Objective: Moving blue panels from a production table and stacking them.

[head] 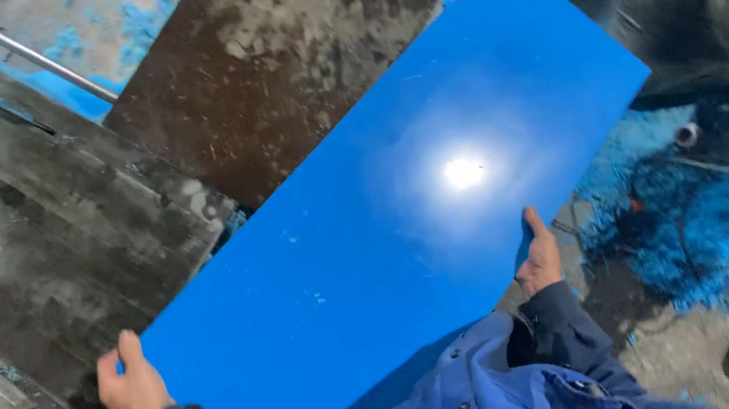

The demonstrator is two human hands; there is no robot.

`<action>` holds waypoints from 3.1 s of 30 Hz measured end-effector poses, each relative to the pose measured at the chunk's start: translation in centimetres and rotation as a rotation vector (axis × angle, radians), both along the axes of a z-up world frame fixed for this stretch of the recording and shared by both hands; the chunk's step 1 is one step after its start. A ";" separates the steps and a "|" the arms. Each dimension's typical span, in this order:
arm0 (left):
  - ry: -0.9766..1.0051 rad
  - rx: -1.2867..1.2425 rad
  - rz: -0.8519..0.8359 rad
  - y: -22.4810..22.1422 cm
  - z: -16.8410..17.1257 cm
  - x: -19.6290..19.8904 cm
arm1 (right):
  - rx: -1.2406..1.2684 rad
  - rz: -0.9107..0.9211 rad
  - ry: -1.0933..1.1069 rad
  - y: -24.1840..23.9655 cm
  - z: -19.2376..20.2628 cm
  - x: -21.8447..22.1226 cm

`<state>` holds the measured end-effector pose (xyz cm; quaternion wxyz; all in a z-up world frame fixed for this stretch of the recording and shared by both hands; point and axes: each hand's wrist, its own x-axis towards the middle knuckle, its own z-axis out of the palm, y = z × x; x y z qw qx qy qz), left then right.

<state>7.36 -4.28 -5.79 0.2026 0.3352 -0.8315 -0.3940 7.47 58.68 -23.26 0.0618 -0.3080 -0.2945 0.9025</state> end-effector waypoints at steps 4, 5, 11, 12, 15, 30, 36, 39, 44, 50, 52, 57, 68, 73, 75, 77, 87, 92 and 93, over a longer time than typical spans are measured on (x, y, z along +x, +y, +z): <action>-0.196 0.059 0.372 -1.6 -2.9 1.7 | 0.063 0.143 -0.207 -1.1 -0.5 -9.2; -0.195 0.072 0.392 -1.8 -4.5 0.7 | 0.075 0.164 -0.206 -0.9 -2.7 -11.7; -0.291 0.155 0.475 -0.9 -8.0 -2.3 | 0.006 0.346 -0.172 -3.2 4.5 -19.5; -0.275 0.115 0.453 -0.5 -9.3 -1.3 | 0.054 0.343 -0.177 -1.8 3.2 -19.1; -0.300 0.185 0.493 -0.4 -11.6 -5.5 | 0.111 0.367 -0.177 -2.9 3.1 -22.1; -0.477 0.429 0.425 11.5 -16.6 -27.6 | 0.153 0.378 -0.358 5.6 -5.3 -37.3; -0.224 0.513 0.178 15.3 -18.9 -29.5 | 0.225 0.380 -0.379 8.1 -7.0 -44.6; -0.045 0.597 0.055 16.2 -21.4 -29.0 | 0.233 0.379 -0.348 8.8 -8.4 -47.4; 0.212 0.642 -0.041 15.6 -24.0 -31.8 | 0.214 0.481 -0.253 7.2 -6.1 -52.3; 0.518 0.660 -0.009 17.8 -25.8 -29.8 | 0.330 0.589 -0.139 3.0 -4.7 -56.3; 0.424 0.763 0.077 18.7 -23.1 -26.7 | 0.592 0.669 -0.227 1.2 -4.1 -57.3; 0.310 0.768 0.308 16.2 -21.7 -8.7 | 0.868 0.607 -0.225 -7.6 -4.5 -50.2; 0.314 0.773 1.015 9.5 -27.4 30.3 | 1.093 1.059 0.170 -32.0 -13.8 -16.0; 0.472 0.760 1.019 5.0 -30.7 29.3 | 1.677 1.233 0.668 -43.0 -4.6 -19.5; 0.437 0.755 0.994 3.0 -28.0 25.7 | 1.833 1.276 0.718 -45.5 -3.6 -22.3; 0.403 0.743 0.974 1.0 -27.2 23.0 | 1.983 1.314 0.779 -47.8 -3.6 -24.3; 0.225 0.514 0.815 -14.2 -26.3 21.2 | 2.399 1.403 0.625 -54.7 -1.4 -25.1; -0.238 0.279 0.758 -25.2 -18.1 14.3 | 2.374 1.567 0.308 -57.1 3.0 -24.5; -0.179 0.206 0.732 -27.8 -18.0 12.8 | 2.354 1.487 0.390 -57.1 2.5 -24.3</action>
